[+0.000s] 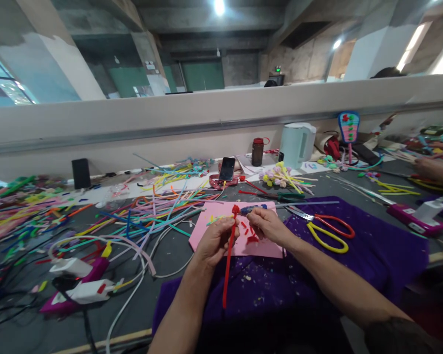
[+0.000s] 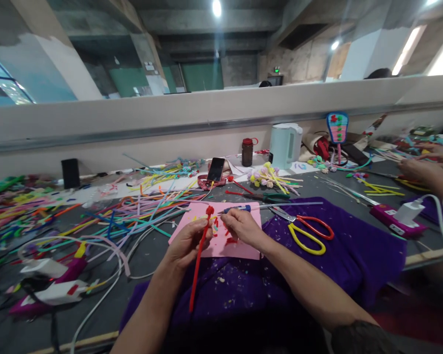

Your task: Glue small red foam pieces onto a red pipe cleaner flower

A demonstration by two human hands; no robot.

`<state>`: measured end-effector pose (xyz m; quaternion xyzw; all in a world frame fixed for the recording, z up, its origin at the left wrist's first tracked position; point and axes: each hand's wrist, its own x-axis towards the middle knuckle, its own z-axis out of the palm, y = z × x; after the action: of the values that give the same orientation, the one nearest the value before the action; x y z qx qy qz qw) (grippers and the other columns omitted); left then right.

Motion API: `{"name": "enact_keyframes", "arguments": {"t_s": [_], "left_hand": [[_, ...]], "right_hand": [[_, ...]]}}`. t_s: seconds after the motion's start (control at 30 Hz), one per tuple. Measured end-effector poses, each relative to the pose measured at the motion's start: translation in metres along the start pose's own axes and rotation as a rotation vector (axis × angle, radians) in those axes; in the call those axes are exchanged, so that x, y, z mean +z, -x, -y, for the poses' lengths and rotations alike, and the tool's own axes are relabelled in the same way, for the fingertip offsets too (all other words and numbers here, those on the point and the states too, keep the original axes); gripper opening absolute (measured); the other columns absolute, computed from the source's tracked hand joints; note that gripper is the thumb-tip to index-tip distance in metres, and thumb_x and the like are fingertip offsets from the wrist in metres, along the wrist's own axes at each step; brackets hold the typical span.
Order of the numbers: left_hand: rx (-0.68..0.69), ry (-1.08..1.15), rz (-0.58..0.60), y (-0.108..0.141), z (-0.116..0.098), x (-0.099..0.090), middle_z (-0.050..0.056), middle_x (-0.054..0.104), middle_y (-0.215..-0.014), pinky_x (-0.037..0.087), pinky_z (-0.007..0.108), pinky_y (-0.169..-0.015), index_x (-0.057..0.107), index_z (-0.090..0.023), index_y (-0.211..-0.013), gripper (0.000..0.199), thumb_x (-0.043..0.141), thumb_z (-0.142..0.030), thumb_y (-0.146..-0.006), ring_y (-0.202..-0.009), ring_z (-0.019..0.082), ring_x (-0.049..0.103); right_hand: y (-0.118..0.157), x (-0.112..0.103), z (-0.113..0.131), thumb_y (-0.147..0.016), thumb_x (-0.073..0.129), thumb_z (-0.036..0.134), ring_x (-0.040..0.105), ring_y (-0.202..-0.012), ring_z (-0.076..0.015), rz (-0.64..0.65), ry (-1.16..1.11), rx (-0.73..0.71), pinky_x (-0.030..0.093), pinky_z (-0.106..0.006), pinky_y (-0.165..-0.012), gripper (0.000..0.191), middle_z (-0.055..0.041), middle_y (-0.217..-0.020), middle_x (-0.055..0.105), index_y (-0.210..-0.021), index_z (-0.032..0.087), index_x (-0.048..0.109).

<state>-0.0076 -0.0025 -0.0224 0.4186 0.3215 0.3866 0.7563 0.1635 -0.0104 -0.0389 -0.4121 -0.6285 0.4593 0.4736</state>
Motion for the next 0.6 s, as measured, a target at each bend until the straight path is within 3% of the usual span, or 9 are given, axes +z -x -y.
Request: {"name": "enact_keyframes", "arguments": {"t_s": [0.2,0.43,0.6], "left_hand": [[0.066,-0.073,-0.017,-0.004,0.000,-0.008,-0.001,0.055,-0.053,0.021,0.014,-0.033,0.058,-0.012,-0.074,0.017,0.059,-0.029,-0.071,-0.036,0.002,0.039],[0.162,-0.159,0.010,-0.002,0.004,-0.005,-0.001,0.057,-0.053,0.023,0.015,-0.038,0.059,-0.013,-0.074,0.018,0.064,-0.029,-0.067,-0.041,0.004,0.042],[0.162,-0.197,0.013,0.004,0.009,-0.004,0.000,0.059,-0.055,0.025,0.017,-0.040,0.057,-0.013,-0.067,0.020,0.068,-0.029,-0.061,-0.041,0.005,0.043]], "right_hand": [[-0.005,-0.005,-0.002,-0.084,0.041,0.046,0.035,-0.033,-0.0052,-0.039,0.127,-0.067,0.025,-0.018,-0.036,0.038,0.0070,-0.040,0.041,-0.058,0.018,0.041],[-0.003,-0.012,-0.004,-0.083,0.036,0.053,0.031,-0.030,-0.0055,-0.147,0.042,-0.086,0.021,-0.020,-0.034,0.048,0.0062,-0.037,0.035,-0.050,0.018,0.038],[-0.002,-0.012,-0.004,-0.082,0.043,0.047,0.032,-0.032,-0.0053,-0.170,-0.007,-0.132,0.023,-0.019,-0.035,0.040,0.0070,-0.038,0.038,-0.056,0.018,0.040]]}}
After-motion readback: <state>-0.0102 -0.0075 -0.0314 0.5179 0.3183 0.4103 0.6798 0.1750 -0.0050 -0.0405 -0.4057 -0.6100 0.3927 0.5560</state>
